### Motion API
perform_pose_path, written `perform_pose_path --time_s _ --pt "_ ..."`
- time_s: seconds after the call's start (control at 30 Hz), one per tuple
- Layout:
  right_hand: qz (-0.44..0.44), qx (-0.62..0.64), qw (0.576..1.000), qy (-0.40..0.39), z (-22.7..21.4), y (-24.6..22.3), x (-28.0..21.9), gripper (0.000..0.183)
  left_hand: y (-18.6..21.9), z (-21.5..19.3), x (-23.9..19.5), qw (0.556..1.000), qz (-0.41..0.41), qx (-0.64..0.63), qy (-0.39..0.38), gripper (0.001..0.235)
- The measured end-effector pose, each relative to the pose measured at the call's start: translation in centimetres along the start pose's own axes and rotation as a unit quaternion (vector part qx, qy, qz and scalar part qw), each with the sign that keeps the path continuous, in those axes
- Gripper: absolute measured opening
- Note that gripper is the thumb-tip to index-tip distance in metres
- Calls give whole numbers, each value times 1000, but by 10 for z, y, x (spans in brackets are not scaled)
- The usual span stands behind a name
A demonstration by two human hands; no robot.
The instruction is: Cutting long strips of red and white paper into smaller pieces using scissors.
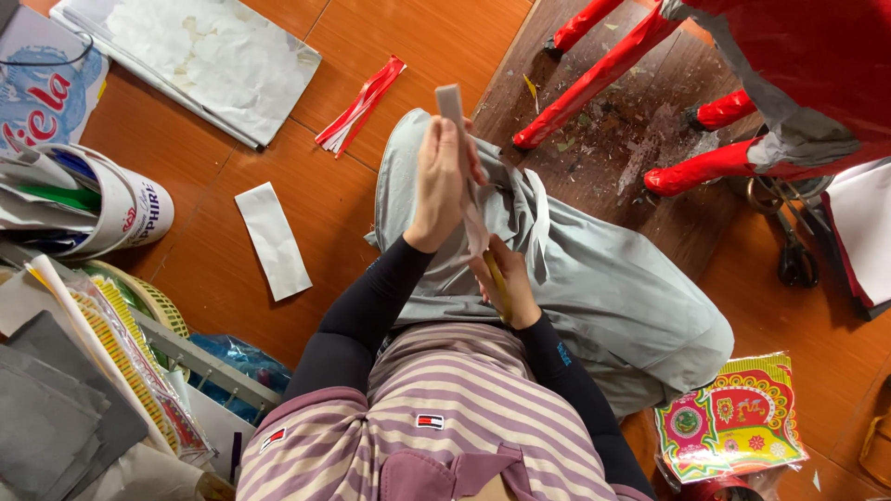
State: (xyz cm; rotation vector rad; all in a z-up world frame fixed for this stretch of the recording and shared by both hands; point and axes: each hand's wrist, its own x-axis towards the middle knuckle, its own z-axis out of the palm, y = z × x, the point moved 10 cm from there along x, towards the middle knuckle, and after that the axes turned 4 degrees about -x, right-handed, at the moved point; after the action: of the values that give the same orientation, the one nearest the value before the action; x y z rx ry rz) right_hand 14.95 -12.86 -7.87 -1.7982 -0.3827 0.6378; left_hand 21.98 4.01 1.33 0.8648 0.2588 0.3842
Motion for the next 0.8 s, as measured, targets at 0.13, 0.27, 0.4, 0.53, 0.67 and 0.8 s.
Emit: perform_pose_path --time_s 0.13,0.27,0.4,0.53,0.67,0.8 --pt "-17 37 998 -41 0 -12 0 32 -2 -8 7 1000 3 -14 5 30" --pt "-152 34 987 -24 1 -41 0 35 -17 -7 -3 1000 -10 -7 4 31" --pt "-65 -15 998 22 0 -21 0 33 -25 -10 -8 1000 4 -22 3 32" --pt "-74 6 997 21 -5 -22 -5 33 6 0 -8 999 16 31 -7 34" --pt "-86 11 996 8 -3 -27 -10 42 47 2 -11 903 197 378 51 38" --pt "-37 49 998 -10 1 -27 -9 53 62 15 -21 876 252 407 63 34"
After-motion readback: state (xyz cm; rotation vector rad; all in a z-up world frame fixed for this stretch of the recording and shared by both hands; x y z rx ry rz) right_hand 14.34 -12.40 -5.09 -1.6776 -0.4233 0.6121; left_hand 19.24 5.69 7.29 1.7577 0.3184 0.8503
